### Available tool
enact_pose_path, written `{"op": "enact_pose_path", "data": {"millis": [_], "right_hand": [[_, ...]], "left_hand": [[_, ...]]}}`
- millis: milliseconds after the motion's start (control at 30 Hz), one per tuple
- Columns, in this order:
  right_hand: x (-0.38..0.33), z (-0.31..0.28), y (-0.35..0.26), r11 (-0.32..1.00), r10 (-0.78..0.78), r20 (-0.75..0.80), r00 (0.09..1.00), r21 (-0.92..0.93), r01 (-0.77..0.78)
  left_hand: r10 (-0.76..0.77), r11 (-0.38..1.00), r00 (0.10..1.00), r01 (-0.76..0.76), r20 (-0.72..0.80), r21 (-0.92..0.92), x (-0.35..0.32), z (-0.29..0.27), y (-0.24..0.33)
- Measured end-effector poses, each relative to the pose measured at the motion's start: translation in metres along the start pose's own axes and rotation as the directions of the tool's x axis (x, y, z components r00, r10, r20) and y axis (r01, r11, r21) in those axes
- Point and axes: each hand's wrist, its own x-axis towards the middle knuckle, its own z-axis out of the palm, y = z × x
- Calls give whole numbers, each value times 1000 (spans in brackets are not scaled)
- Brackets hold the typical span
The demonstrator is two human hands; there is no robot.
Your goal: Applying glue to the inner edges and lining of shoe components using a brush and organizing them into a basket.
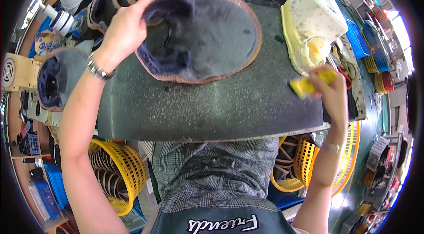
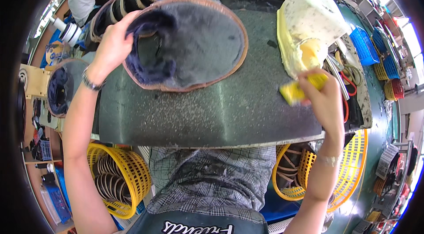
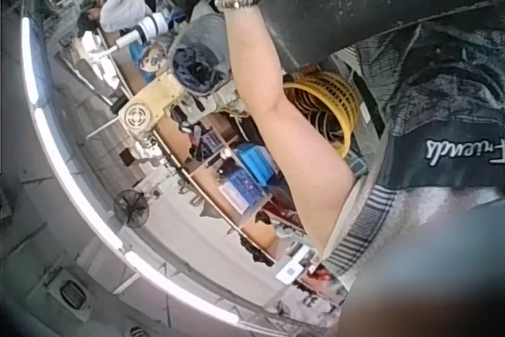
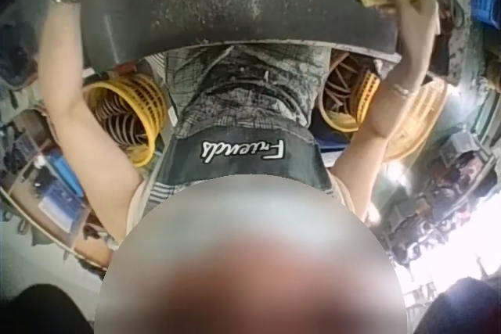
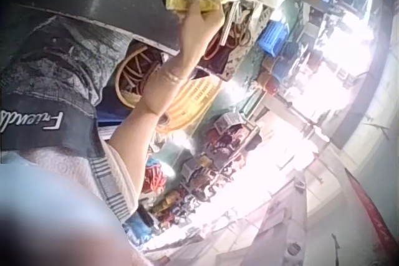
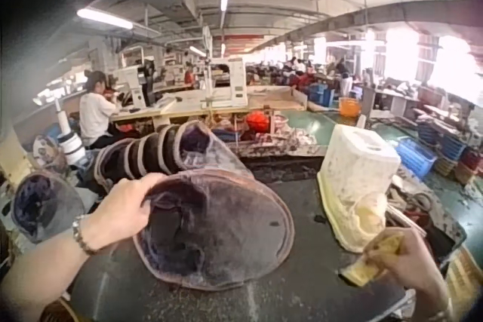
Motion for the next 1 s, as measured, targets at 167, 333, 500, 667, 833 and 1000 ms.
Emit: {"op": "enact_pose_path", "data": {"millis": [167, 333, 500, 667, 833, 1000], "right_hand": [[-32, -51, 13, 873, -14, -177, 984, 477, 99], [-23, -40, 27, 811, 8, -332, 943, 554, 188], [-38, -48, 32, 803, 30, -327, 945, 571, 172], [-38, -46, 44, 827, 86, -228, 970, 559, 58], [-26, -27, 53, 810, 5, -223, 975, 573, 127], [-14, -8, 37, 805, -9, -129, 992, 588, 84]], "left_hand": [[151, 973, 965, -183, -213, -140, 45, -27, 12], [237, 966, 894, -259, -381, -5, 167, 27, 15], [10, 781, 999, 25, -53, 624, 204, 52, -53], [89, 760, 985, 27, -146, 649, 149, 57, -19], [229, 928, 937, -128, -265, 349, -6, 30, -28], [-782, 545, 596, 510, 183, 665, -127, -39, -132]]}}
